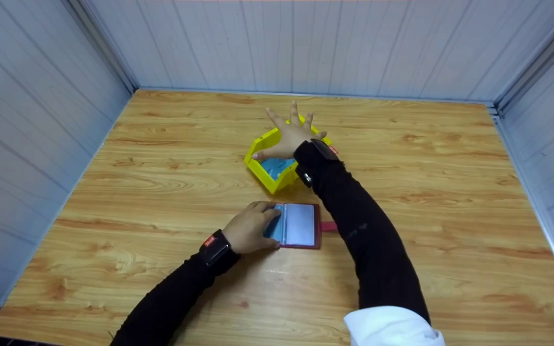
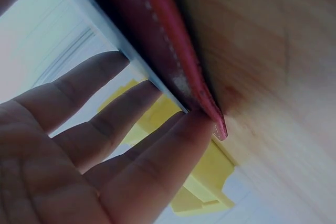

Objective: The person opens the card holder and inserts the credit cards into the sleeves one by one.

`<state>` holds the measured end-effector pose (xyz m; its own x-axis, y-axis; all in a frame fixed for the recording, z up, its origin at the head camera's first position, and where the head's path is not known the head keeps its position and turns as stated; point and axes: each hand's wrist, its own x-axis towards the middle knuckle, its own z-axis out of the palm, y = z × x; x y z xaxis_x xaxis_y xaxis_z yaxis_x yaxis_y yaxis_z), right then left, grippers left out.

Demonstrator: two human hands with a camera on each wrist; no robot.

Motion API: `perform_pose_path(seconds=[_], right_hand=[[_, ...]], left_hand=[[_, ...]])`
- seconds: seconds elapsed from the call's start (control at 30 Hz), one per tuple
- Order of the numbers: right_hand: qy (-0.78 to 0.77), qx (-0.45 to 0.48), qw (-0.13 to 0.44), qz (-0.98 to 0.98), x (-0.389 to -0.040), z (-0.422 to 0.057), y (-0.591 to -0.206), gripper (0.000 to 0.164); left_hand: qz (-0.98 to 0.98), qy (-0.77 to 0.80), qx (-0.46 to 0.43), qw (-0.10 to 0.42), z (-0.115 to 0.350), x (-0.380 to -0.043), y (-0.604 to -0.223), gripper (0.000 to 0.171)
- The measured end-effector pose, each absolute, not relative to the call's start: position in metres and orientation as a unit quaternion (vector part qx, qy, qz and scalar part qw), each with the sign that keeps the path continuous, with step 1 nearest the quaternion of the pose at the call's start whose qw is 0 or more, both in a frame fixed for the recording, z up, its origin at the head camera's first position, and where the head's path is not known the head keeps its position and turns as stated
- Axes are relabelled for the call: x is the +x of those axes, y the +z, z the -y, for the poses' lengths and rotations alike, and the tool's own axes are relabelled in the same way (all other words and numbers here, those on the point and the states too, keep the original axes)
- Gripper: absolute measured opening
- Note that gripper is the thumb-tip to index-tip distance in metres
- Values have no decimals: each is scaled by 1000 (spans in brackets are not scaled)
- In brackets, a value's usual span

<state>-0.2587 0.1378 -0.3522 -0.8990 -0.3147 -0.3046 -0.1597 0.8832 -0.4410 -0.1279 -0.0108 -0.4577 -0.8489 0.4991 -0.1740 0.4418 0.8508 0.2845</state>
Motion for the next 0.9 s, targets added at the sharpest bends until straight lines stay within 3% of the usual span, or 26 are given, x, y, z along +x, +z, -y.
perform_pose_path(seconds=[0.2, 0.53, 0.9], right_hand=[[-168, -98, 219, -956, -272, -128, -358, 110], [-178, -62, 200, -962, -279, -119, -372, 90], [-163, -49, 231, -958, -283, -118, -389, 98]], left_hand=[[-955, 119, 245, 121, 11, -128, -459, 70], [-955, 118, 257, 89, 13, -127, -461, 67], [-955, 121, 257, 89, 13, -127, -462, 67]])
